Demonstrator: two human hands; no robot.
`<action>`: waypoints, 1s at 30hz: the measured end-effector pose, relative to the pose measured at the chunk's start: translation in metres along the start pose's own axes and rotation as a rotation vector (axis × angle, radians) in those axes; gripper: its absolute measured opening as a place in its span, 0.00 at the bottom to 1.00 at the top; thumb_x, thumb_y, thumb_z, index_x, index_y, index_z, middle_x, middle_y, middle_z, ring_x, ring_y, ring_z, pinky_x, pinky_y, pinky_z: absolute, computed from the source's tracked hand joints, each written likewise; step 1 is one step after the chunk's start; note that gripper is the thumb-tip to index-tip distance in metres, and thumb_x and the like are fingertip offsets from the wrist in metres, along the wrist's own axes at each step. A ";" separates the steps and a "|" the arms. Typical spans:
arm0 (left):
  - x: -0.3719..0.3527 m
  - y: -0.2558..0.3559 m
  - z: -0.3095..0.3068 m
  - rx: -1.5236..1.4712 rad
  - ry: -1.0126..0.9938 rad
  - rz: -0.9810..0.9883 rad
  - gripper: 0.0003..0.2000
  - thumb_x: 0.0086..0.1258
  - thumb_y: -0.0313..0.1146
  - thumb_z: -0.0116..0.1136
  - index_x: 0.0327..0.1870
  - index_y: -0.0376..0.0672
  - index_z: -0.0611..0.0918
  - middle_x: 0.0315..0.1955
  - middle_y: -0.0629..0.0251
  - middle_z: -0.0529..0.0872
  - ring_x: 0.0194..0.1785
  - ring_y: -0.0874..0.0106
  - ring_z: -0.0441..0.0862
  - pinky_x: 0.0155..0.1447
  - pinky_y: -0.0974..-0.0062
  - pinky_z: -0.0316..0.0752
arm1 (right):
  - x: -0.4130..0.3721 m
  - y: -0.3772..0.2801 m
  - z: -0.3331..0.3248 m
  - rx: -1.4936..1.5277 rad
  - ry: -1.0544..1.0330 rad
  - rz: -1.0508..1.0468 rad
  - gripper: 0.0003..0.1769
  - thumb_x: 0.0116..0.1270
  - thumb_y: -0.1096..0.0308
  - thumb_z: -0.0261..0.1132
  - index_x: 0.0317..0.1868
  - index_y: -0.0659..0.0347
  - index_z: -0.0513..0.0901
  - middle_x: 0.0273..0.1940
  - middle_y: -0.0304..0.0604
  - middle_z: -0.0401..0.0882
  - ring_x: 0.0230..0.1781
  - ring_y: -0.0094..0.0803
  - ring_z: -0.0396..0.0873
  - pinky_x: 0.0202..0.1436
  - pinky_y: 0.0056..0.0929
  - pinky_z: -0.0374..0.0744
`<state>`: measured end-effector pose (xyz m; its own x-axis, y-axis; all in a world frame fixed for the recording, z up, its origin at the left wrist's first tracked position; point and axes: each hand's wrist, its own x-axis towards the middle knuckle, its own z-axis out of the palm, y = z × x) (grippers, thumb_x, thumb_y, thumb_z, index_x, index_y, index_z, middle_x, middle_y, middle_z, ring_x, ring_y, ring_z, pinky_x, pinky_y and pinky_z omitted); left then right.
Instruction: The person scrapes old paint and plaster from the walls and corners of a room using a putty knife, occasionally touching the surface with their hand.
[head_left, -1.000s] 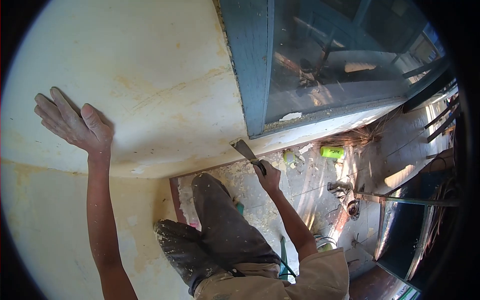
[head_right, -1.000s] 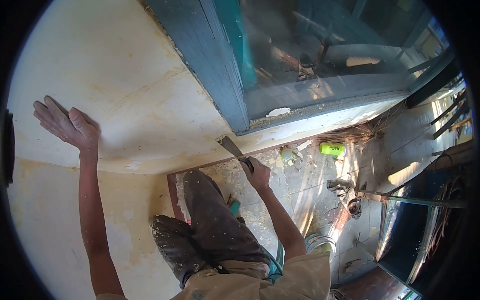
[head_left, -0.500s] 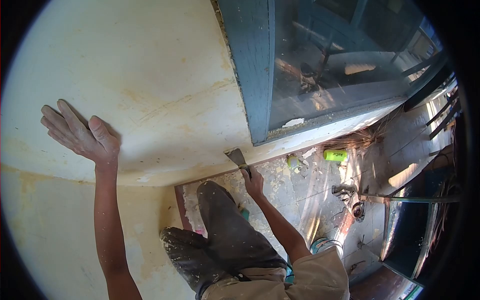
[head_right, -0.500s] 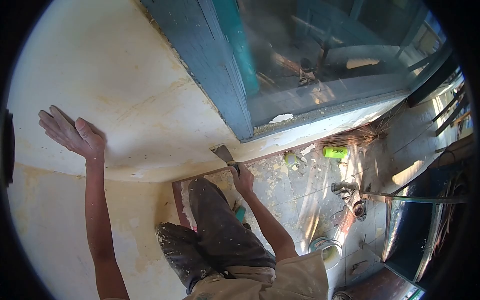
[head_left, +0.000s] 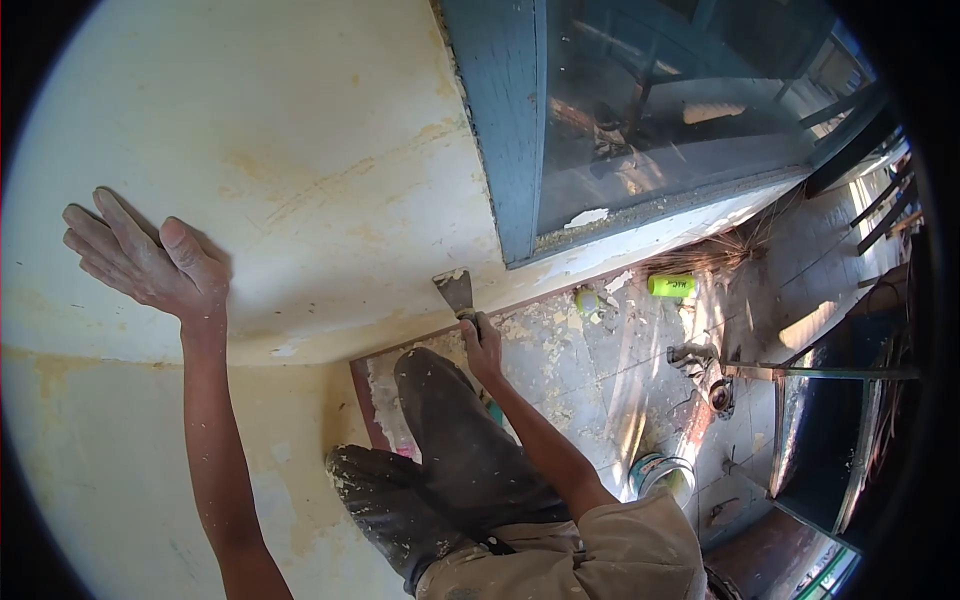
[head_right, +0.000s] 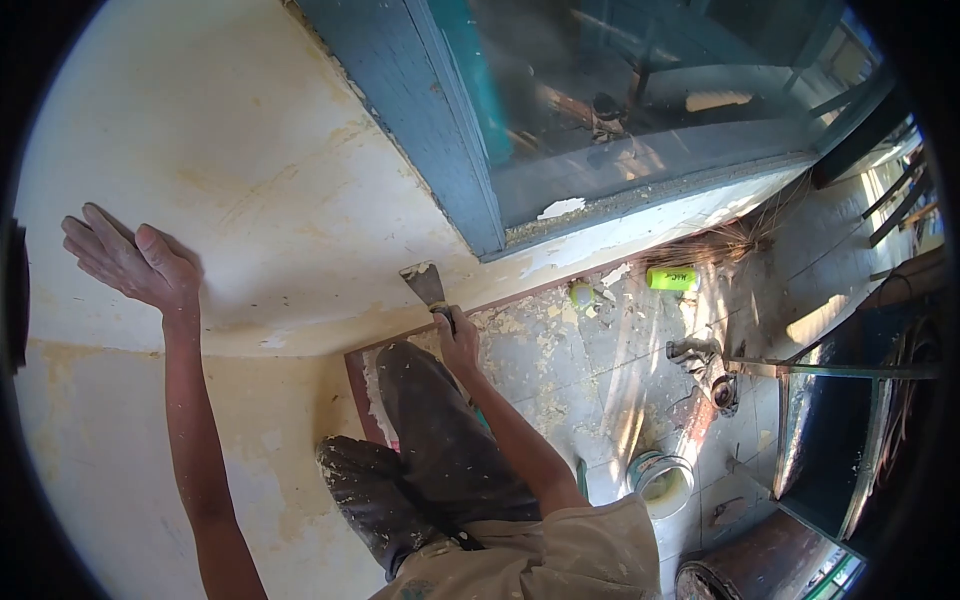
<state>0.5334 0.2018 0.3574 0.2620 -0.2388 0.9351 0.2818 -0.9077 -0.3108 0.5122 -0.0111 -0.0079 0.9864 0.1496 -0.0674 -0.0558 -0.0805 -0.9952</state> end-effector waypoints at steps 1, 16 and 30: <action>0.002 0.001 -0.001 0.006 -0.005 -0.015 0.29 0.76 0.48 0.29 0.69 0.34 0.61 0.71 0.46 0.52 0.74 0.49 0.44 0.73 0.50 0.36 | 0.000 0.008 0.001 -0.042 0.040 -0.031 0.20 0.69 0.52 0.56 0.36 0.64 0.75 0.23 0.53 0.74 0.25 0.47 0.76 0.29 0.40 0.70; 0.003 -0.006 0.000 0.001 0.020 0.041 0.29 0.76 0.48 0.27 0.67 0.33 0.63 0.71 0.47 0.52 0.75 0.49 0.43 0.73 0.50 0.37 | -0.007 0.034 -0.008 -0.121 0.013 0.091 0.20 0.68 0.52 0.57 0.40 0.63 0.79 0.27 0.53 0.78 0.30 0.47 0.79 0.35 0.41 0.73; 0.000 -0.007 0.000 -0.012 0.000 0.022 0.28 0.76 0.48 0.28 0.69 0.37 0.60 0.72 0.50 0.49 0.76 0.53 0.39 0.73 0.51 0.32 | -0.027 -0.024 -0.065 0.088 -0.223 0.116 0.16 0.63 0.59 0.65 0.43 0.62 0.75 0.23 0.35 0.69 0.22 0.21 0.70 0.25 0.26 0.68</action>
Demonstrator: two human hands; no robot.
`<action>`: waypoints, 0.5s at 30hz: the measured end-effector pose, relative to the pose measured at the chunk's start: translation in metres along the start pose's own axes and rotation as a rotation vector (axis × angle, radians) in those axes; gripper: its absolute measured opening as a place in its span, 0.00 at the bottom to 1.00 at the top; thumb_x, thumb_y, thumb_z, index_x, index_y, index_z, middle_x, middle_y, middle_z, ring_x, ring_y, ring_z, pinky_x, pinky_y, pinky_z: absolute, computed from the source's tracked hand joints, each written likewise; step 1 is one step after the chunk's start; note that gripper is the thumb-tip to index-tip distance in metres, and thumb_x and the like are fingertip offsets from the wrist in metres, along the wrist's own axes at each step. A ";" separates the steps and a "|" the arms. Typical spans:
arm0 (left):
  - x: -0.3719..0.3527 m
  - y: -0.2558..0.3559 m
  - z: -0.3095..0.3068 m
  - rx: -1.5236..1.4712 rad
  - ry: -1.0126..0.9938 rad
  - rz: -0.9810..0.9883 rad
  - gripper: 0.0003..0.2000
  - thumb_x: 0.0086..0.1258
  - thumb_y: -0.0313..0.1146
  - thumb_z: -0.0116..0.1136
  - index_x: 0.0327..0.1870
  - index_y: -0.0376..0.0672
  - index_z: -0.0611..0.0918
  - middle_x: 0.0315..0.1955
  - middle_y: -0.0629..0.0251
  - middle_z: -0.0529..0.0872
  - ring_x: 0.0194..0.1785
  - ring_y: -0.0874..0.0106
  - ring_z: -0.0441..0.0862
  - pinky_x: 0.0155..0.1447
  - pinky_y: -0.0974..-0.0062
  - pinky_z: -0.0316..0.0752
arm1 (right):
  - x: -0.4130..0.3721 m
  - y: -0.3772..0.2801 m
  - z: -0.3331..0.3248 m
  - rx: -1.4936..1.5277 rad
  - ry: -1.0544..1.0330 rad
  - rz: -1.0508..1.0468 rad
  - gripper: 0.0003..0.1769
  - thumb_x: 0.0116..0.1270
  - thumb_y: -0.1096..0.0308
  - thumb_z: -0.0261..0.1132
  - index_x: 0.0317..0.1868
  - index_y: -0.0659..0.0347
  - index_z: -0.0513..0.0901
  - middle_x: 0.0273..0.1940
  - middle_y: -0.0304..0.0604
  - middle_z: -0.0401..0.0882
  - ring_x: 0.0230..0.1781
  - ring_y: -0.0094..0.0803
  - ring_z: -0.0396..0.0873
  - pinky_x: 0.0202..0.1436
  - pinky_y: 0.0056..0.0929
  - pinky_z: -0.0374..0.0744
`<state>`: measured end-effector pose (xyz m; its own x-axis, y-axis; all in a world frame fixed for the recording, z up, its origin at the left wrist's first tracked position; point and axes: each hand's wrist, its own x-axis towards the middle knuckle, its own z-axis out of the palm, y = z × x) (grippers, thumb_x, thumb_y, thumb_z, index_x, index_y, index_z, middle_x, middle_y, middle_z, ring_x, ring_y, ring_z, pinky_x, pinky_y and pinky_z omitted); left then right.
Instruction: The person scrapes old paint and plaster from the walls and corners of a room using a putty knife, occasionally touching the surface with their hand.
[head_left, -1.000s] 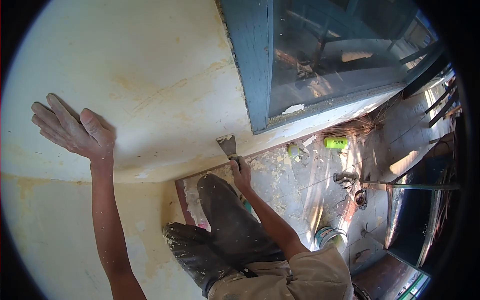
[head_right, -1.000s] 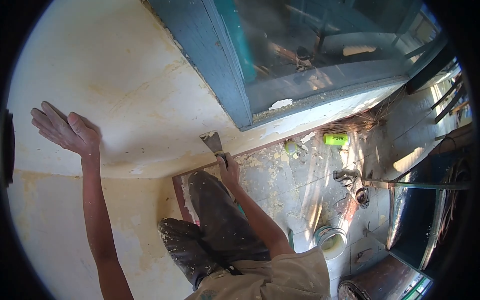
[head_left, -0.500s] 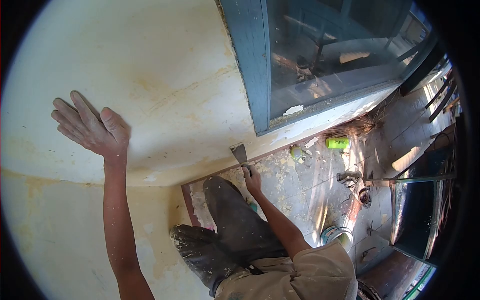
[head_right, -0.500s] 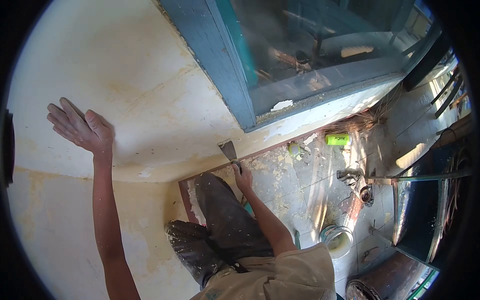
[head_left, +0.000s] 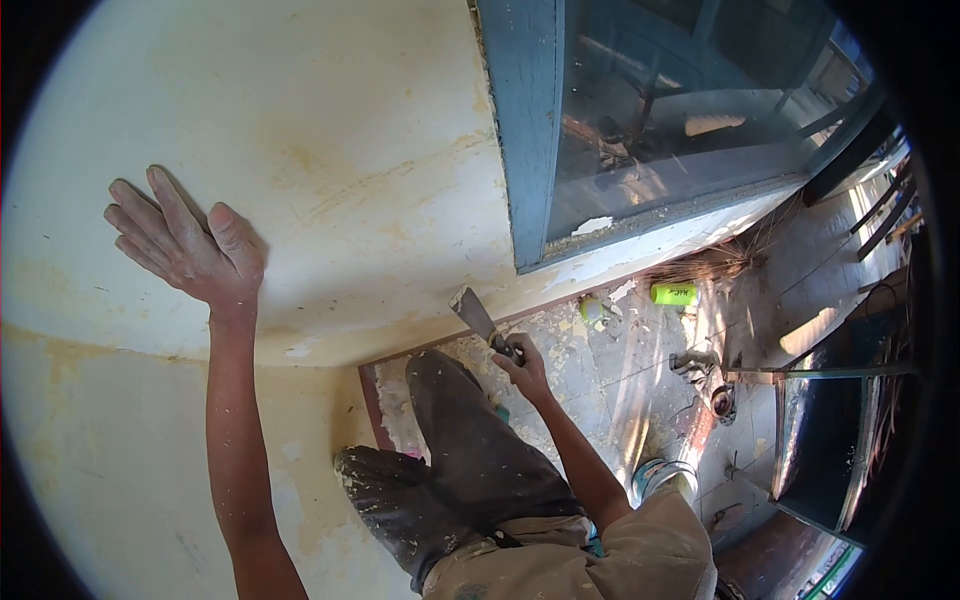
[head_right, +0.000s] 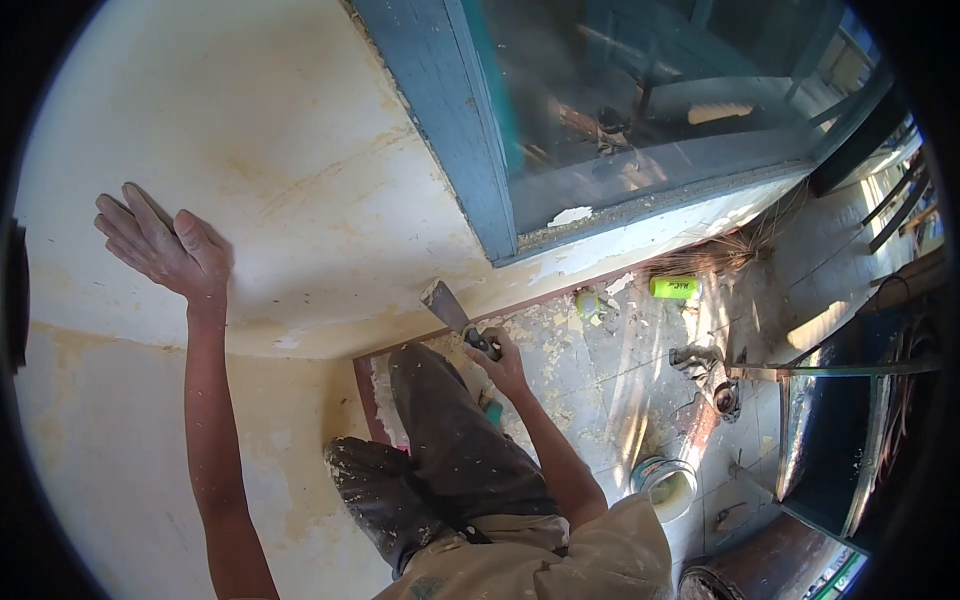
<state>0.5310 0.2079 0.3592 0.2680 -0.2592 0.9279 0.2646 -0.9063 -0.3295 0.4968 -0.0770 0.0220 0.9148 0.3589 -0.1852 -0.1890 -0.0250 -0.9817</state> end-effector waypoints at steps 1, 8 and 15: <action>0.001 0.001 0.000 -0.002 0.002 0.002 0.28 0.76 0.47 0.28 0.70 0.37 0.60 0.72 0.51 0.48 0.76 0.53 0.39 0.73 0.52 0.32 | -0.008 0.005 -0.004 0.144 -0.067 0.080 0.16 0.65 0.58 0.64 0.43 0.62 0.75 0.23 0.34 0.69 0.22 0.21 0.70 0.25 0.25 0.68; 0.002 0.001 0.000 -0.010 0.003 0.008 0.28 0.76 0.48 0.28 0.70 0.38 0.60 0.73 0.52 0.48 0.76 0.54 0.39 0.73 0.52 0.32 | -0.004 0.029 -0.004 0.680 -0.210 0.319 0.19 0.72 0.52 0.51 0.40 0.61 0.76 0.24 0.33 0.71 0.22 0.19 0.68 0.28 0.20 0.66; 0.002 0.000 0.001 -0.007 0.011 0.013 0.28 0.76 0.48 0.29 0.70 0.37 0.60 0.72 0.50 0.48 0.76 0.53 0.39 0.73 0.51 0.32 | 0.023 0.034 -0.010 0.398 -0.195 0.213 0.15 0.71 0.57 0.56 0.34 0.60 0.77 0.20 0.30 0.67 0.17 0.16 0.62 0.21 0.19 0.60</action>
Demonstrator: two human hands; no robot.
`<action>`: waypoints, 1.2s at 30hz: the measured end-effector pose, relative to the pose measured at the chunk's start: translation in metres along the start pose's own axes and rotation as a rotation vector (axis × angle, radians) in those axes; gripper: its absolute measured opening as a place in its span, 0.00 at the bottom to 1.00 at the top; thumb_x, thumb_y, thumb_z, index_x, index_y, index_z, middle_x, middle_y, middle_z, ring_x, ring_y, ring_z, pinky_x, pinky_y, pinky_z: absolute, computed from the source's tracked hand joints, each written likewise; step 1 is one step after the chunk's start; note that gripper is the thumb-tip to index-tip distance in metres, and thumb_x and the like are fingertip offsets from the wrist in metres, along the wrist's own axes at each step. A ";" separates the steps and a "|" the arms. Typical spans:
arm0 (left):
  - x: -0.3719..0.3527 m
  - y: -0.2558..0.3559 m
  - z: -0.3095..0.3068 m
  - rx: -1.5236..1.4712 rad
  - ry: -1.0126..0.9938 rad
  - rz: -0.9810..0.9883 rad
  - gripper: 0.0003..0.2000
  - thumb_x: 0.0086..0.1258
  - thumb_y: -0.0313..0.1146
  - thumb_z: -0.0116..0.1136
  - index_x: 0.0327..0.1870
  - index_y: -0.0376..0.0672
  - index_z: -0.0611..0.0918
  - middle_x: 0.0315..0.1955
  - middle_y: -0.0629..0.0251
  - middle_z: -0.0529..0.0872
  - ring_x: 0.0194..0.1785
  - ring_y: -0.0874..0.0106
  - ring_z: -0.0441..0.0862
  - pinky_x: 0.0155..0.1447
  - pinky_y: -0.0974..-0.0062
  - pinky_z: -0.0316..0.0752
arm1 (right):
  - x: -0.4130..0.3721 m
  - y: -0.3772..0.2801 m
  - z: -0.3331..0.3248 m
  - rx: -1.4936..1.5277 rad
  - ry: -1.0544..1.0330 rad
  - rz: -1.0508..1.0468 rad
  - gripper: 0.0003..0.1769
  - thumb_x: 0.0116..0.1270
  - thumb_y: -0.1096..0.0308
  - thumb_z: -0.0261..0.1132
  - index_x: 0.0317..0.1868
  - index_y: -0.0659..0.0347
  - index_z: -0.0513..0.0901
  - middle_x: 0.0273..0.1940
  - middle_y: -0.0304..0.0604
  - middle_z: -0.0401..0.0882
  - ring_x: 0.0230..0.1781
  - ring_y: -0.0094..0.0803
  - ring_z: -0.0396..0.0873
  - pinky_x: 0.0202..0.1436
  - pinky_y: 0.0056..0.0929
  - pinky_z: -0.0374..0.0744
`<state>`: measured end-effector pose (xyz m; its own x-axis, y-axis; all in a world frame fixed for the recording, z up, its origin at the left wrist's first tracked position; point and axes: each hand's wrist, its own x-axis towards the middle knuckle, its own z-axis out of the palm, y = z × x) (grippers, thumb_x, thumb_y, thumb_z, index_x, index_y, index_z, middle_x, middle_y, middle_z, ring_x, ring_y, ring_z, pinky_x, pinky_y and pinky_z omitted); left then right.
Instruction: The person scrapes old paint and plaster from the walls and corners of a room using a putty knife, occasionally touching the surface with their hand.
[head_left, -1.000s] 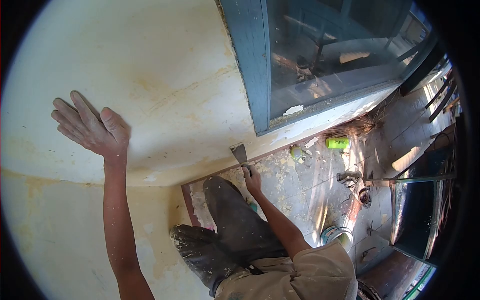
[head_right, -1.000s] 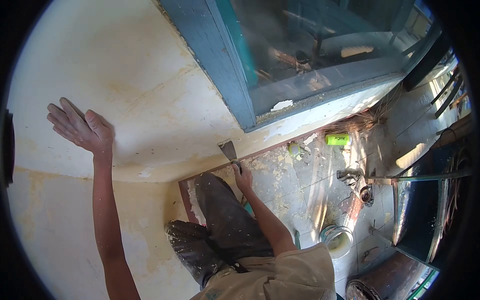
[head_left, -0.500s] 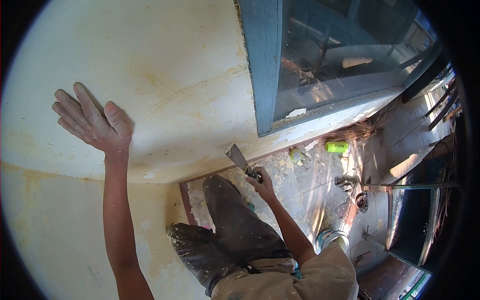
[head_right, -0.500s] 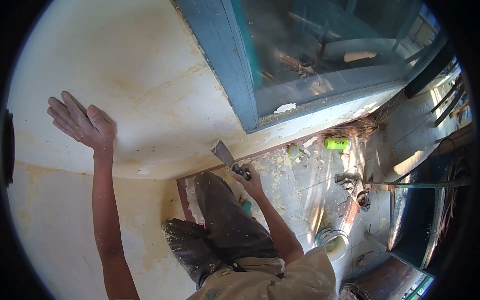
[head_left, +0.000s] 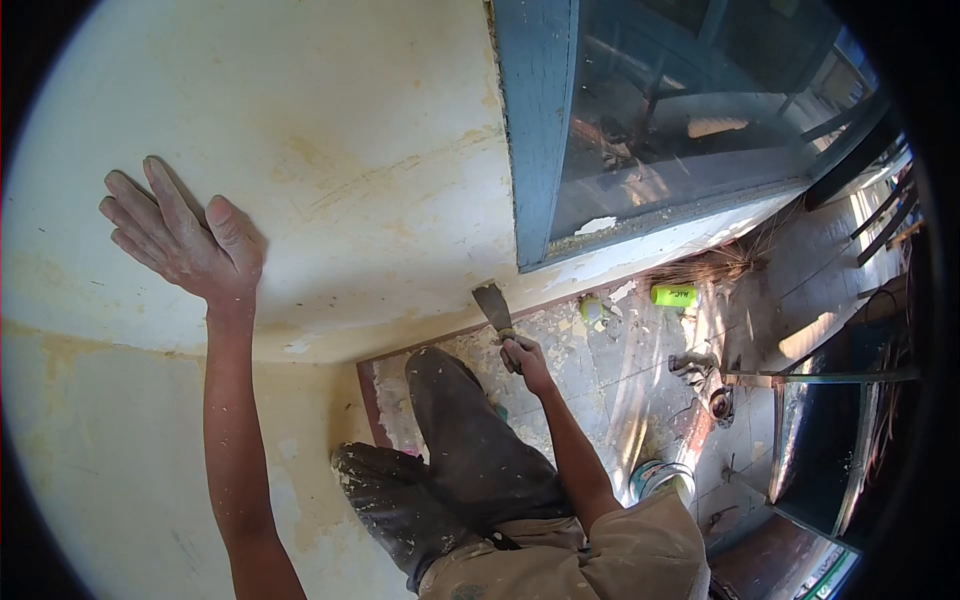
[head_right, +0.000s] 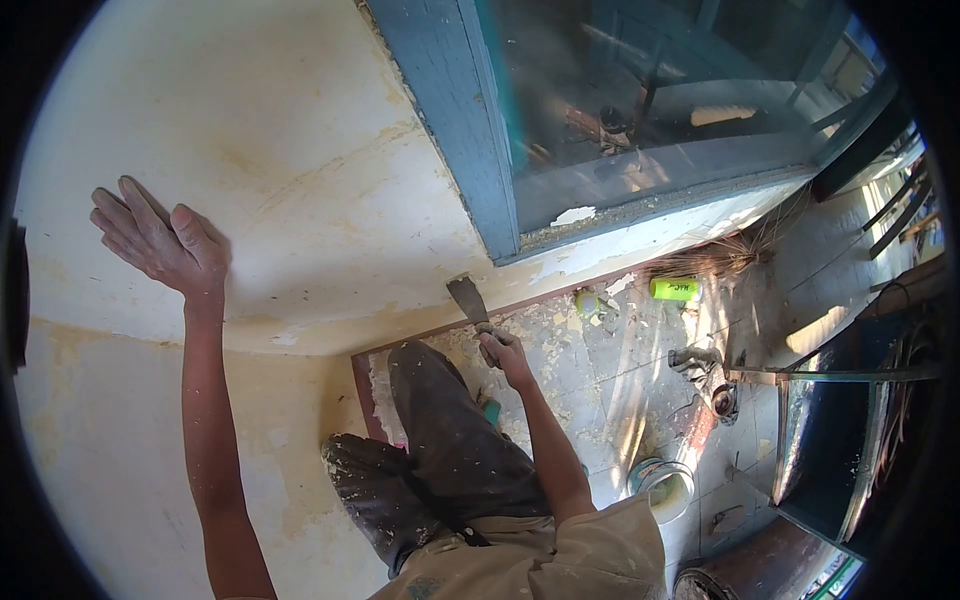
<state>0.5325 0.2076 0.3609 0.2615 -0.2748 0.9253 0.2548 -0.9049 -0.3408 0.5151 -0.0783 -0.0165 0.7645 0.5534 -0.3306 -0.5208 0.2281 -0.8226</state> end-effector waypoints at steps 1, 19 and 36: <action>0.000 0.000 0.000 0.000 0.000 0.001 0.28 0.76 0.48 0.29 0.70 0.37 0.60 0.72 0.50 0.49 0.76 0.53 0.39 0.73 0.51 0.32 | 0.004 -0.004 0.003 -0.012 -0.008 -0.021 0.14 0.70 0.57 0.57 0.34 0.60 0.77 0.19 0.29 0.66 0.17 0.15 0.61 0.20 0.19 0.59; -0.001 0.002 0.002 -0.004 0.020 -0.006 0.30 0.76 0.49 0.29 0.67 0.31 0.63 0.70 0.44 0.53 0.75 0.49 0.43 0.73 0.50 0.35 | 0.027 -0.005 0.022 0.002 0.053 -0.087 0.17 0.67 0.56 0.61 0.26 0.60 0.78 0.16 0.31 0.66 0.15 0.16 0.61 0.20 0.19 0.59; -0.002 0.002 0.001 -0.002 0.013 -0.002 0.29 0.76 0.49 0.26 0.68 0.34 0.62 0.71 0.46 0.51 0.75 0.49 0.42 0.73 0.51 0.36 | 0.020 -0.008 0.031 0.010 0.123 -0.026 0.20 0.64 0.55 0.64 0.21 0.60 0.77 0.16 0.32 0.67 0.15 0.17 0.61 0.20 0.21 0.59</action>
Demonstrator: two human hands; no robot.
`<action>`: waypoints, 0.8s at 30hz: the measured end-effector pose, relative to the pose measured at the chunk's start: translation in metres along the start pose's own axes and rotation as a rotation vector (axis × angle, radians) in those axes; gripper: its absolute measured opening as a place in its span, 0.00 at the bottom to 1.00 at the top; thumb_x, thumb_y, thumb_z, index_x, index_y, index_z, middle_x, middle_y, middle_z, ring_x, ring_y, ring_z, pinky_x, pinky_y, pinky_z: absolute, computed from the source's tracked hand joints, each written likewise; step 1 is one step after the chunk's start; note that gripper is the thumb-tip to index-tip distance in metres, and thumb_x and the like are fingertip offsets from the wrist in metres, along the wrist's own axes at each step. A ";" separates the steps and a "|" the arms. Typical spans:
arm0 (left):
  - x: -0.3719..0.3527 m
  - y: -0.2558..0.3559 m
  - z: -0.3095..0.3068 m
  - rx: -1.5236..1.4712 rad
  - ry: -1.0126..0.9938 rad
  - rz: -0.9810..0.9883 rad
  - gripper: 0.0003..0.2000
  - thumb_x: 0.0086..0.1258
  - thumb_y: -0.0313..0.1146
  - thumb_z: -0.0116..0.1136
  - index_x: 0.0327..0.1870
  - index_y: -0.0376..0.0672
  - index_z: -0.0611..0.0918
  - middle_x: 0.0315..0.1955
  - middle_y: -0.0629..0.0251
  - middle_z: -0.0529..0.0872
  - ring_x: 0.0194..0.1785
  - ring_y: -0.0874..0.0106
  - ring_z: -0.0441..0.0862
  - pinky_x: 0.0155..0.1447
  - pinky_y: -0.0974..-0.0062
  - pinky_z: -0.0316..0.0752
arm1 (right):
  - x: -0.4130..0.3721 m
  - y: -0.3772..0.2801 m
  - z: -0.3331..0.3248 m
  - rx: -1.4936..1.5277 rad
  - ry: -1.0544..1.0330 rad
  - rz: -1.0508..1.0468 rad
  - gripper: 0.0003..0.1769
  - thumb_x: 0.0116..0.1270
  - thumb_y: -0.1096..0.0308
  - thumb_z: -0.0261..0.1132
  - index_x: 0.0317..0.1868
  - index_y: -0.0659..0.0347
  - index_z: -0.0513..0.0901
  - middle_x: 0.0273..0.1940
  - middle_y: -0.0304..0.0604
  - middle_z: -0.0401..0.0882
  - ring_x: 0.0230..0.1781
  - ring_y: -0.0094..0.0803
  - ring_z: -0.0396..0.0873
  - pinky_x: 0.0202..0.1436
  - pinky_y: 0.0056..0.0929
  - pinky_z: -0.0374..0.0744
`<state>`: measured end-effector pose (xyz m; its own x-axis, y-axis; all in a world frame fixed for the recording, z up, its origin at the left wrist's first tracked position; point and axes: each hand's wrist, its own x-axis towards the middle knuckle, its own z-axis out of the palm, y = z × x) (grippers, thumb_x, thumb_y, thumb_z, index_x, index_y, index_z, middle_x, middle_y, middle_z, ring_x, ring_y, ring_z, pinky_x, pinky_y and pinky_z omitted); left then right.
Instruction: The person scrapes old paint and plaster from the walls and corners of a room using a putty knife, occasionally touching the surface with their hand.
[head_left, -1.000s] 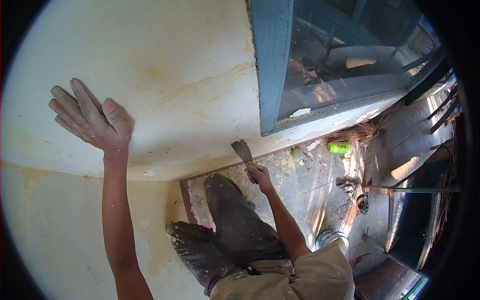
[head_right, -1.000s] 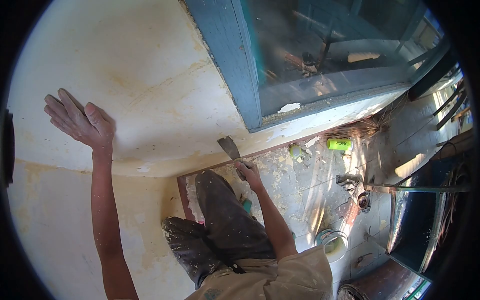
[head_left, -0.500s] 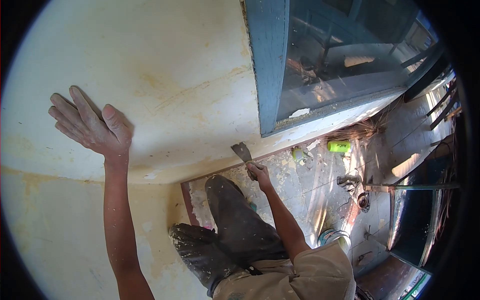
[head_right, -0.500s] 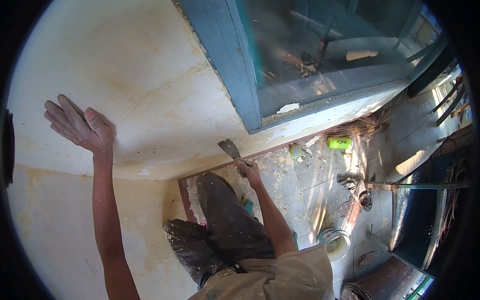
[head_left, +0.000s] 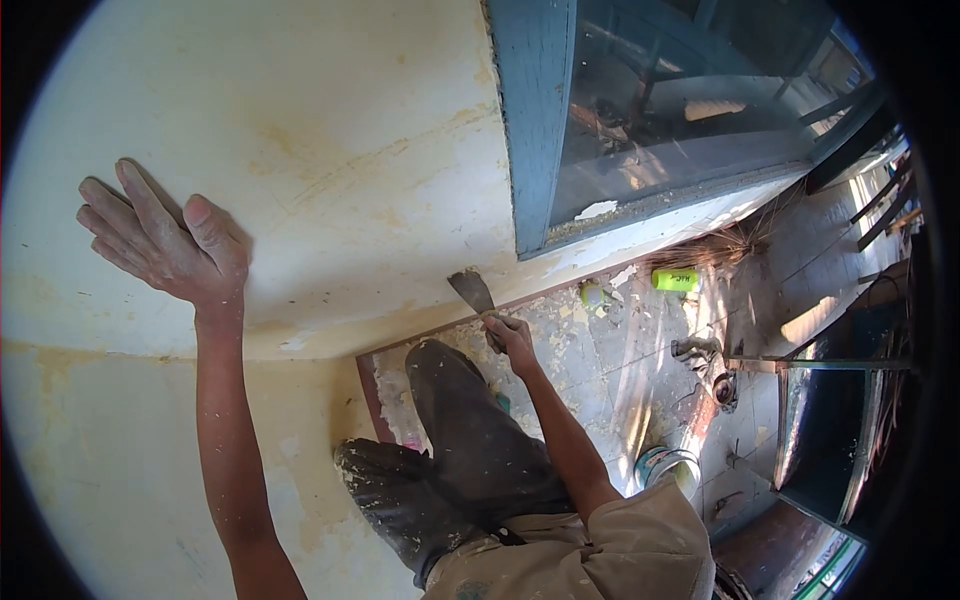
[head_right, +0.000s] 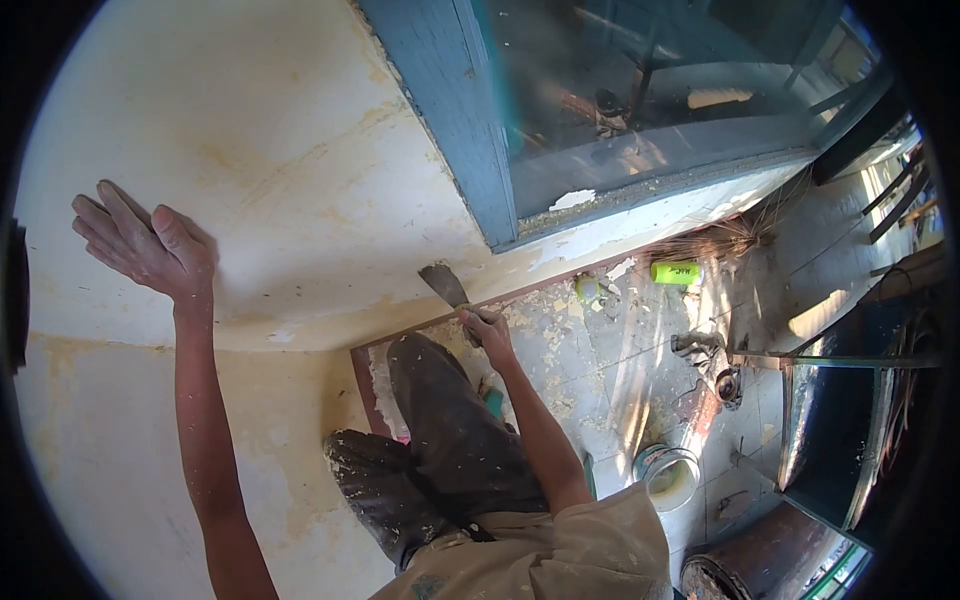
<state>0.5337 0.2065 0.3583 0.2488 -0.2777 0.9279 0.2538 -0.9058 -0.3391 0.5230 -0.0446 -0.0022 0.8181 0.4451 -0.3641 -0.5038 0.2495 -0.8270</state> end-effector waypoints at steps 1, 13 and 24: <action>0.000 0.002 -0.001 0.014 -0.019 -0.018 0.29 0.76 0.49 0.26 0.68 0.34 0.62 0.71 0.47 0.51 0.75 0.49 0.41 0.73 0.51 0.36 | 0.000 0.002 -0.002 -0.013 -0.006 -0.004 0.20 0.63 0.54 0.64 0.21 0.60 0.77 0.16 0.32 0.68 0.15 0.17 0.61 0.20 0.21 0.59; 0.001 -0.002 -0.001 0.029 -0.023 0.020 0.29 0.76 0.48 0.26 0.69 0.34 0.59 0.71 0.46 0.49 0.75 0.50 0.40 0.73 0.50 0.34 | 0.004 0.020 -0.046 0.045 0.062 0.012 0.18 0.65 0.54 0.62 0.28 0.62 0.79 0.16 0.34 0.70 0.14 0.19 0.65 0.19 0.19 0.61; 0.002 -0.001 -0.001 0.025 -0.009 0.027 0.29 0.76 0.47 0.27 0.69 0.34 0.59 0.71 0.46 0.50 0.75 0.51 0.41 0.73 0.51 0.34 | 0.035 0.025 -0.064 0.012 0.089 -0.038 0.16 0.63 0.58 0.64 0.25 0.61 0.81 0.18 0.31 0.68 0.18 0.16 0.62 0.23 0.20 0.60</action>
<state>0.5328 0.2064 0.3612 0.2641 -0.2992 0.9169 0.2705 -0.8895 -0.3682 0.5567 -0.0776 -0.0635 0.8577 0.3571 -0.3698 -0.4750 0.2750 -0.8359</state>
